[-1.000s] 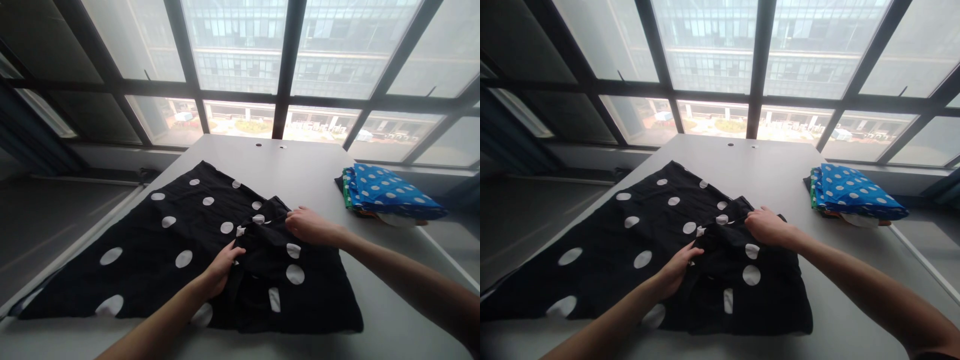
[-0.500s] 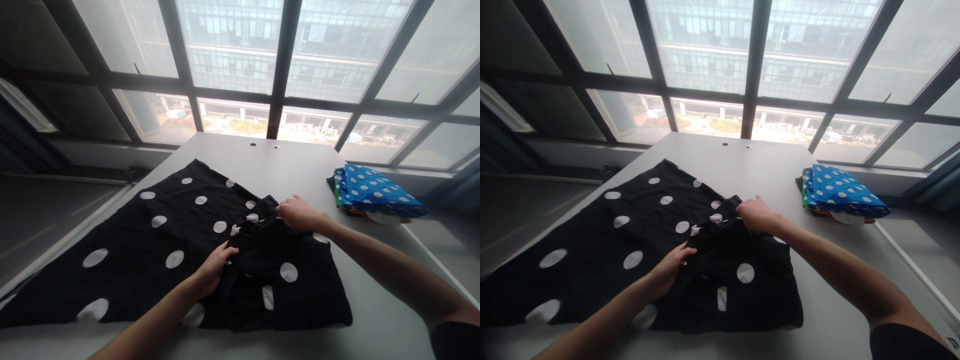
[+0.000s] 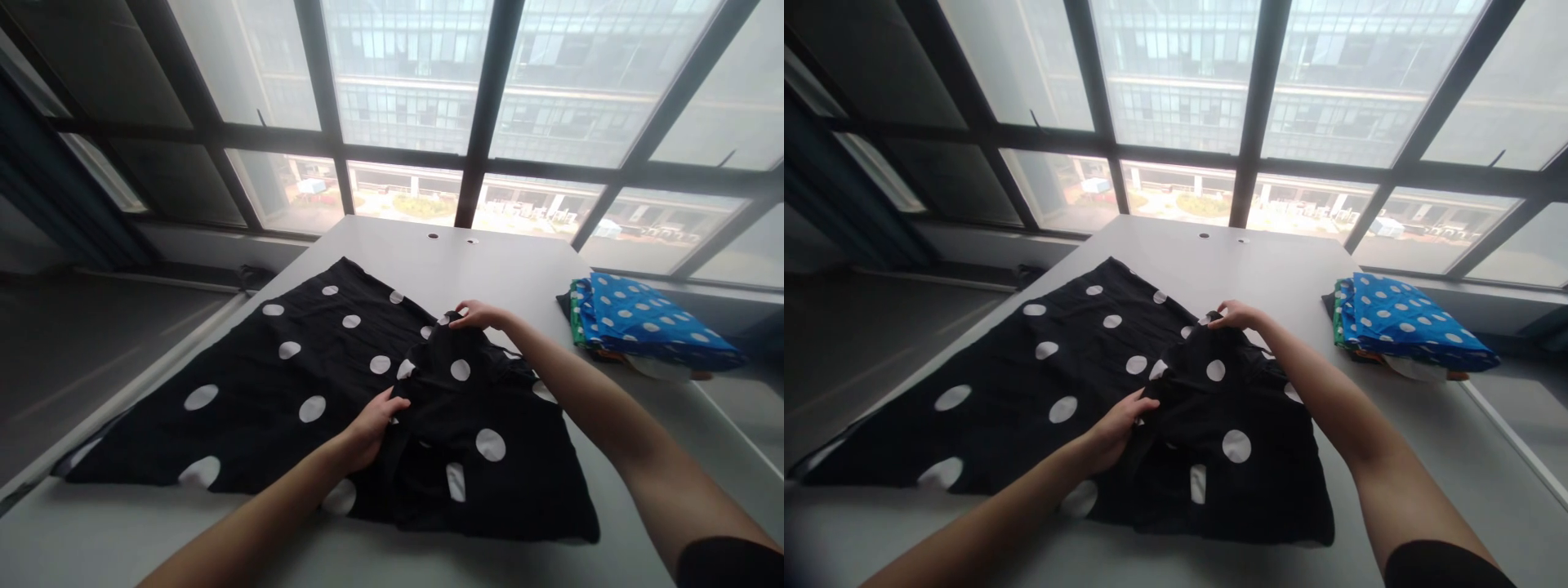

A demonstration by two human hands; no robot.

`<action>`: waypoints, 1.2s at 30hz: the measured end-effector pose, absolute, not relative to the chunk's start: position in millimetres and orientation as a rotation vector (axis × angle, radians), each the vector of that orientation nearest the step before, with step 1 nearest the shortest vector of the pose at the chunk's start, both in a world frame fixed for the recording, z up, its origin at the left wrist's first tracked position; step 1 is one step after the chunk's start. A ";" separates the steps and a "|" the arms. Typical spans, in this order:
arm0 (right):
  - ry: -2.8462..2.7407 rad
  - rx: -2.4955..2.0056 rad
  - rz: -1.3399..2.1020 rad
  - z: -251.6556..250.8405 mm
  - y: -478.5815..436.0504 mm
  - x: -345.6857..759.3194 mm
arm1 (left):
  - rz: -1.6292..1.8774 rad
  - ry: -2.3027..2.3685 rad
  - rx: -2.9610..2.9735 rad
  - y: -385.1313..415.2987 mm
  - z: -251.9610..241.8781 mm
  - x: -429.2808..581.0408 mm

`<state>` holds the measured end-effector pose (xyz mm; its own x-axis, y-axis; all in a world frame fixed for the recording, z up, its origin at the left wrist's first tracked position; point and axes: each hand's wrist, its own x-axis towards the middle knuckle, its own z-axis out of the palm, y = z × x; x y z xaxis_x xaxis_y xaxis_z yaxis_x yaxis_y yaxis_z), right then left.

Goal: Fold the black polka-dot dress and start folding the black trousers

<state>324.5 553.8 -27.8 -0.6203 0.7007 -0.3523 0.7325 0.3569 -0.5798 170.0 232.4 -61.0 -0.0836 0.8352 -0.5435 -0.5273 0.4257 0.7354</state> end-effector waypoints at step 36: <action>3.235 0.759 -1.621 164.4 539.9 313.7 | 1.387 1.094 0.768 210.4 94.7 130.9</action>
<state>313.7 539.9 164.4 -0.7717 0.5635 0.2950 0.1012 0.5666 -0.8177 130.9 210.4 94.7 -0.1339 0.9802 -0.1458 -0.3698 0.0871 0.9250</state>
